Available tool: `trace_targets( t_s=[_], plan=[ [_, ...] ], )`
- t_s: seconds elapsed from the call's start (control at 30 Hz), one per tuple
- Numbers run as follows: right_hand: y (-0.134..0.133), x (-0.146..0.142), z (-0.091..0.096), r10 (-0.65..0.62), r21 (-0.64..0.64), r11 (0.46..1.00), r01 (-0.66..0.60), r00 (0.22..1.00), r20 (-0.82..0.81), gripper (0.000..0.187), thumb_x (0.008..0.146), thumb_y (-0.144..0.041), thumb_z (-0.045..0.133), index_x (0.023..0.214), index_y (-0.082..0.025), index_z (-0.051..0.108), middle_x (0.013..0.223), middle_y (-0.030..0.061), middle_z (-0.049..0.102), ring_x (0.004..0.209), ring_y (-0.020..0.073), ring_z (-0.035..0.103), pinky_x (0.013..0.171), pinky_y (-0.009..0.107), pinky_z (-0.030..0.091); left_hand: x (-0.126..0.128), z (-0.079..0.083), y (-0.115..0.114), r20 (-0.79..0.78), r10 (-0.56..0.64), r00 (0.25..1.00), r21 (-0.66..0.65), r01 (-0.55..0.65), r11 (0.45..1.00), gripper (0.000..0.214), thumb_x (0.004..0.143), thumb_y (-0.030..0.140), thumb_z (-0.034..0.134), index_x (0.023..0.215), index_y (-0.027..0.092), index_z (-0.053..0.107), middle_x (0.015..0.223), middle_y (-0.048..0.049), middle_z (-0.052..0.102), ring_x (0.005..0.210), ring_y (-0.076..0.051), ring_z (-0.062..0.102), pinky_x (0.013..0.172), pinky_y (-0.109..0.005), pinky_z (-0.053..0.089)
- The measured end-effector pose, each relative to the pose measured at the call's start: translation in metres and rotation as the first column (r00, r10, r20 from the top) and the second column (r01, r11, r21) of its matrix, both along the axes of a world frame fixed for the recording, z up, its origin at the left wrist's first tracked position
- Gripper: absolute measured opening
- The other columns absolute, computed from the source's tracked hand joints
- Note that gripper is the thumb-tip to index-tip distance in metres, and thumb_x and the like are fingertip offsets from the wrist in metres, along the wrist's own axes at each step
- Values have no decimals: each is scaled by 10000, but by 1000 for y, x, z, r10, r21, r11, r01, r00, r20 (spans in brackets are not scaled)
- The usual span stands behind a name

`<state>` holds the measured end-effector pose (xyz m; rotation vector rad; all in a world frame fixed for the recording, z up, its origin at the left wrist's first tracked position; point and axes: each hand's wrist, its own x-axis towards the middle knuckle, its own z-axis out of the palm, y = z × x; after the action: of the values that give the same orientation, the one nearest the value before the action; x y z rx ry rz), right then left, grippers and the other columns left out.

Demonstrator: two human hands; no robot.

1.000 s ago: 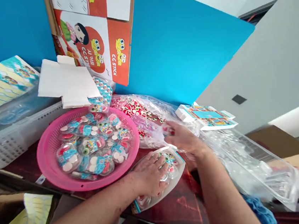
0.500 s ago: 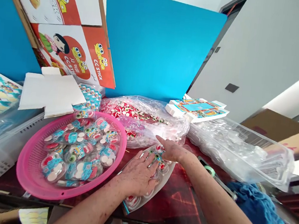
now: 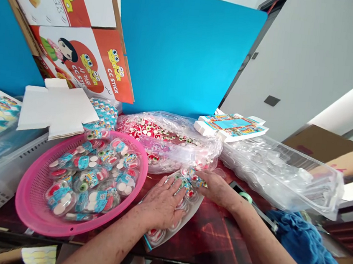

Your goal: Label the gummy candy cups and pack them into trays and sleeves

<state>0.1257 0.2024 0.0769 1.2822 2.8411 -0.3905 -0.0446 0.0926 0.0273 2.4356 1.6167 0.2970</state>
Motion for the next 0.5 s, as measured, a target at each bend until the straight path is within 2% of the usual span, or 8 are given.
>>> trace_targets(
  t_s=[0.13, 0.27, 0.4, 0.5],
  plan=[
    [2, -15, 4, 143, 95, 985, -141, 990, -13, 425, 747, -154, 483, 1163, -163, 570, 1053, 116, 584, 996, 232, 528, 881, 337, 389, 0, 1, 1, -15, -2, 1000, 1, 2, 1000, 582, 870, 503, 331, 1370, 207, 301, 1456, -109, 246, 1338, -269, 188, 1084, -467, 115],
    [8, -37, 2, 258, 18, 966, -258, 966, 15, 456, 699, -135, 521, 1144, -207, 589, 1099, 67, 589, 1009, 202, 527, 935, 326, 357, 2, 3, 1, -28, 4, 1000, 1, -4, 1000, 596, 869, 488, 334, 1383, 192, 277, 1458, -111, 241, 1341, -263, 178, 1089, -459, 99],
    [14, -35, -3, 147, 40, 988, -147, 989, 9, 422, 692, -137, 528, 1105, -122, 616, 1035, 134, 615, 967, 246, 550, 900, 370, 385, 2, 3, 0, -39, 5, 999, -5, -6, 1000, 563, 882, 485, 305, 1363, 192, 322, 1453, -114, 254, 1339, -257, 190, 1090, -455, 99],
    [19, -17, -1, 71, 53, 996, -69, 997, -41, 439, 756, -206, 511, 1181, -108, 559, 1085, 129, 604, 979, 216, 553, 876, 313, 408, 1, 4, 0, -41, 6, 999, -17, -7, 1000, 586, 878, 508, 298, 1367, 184, 313, 1450, -122, 257, 1338, -263, 190, 1087, -462, 112]
  ],
)
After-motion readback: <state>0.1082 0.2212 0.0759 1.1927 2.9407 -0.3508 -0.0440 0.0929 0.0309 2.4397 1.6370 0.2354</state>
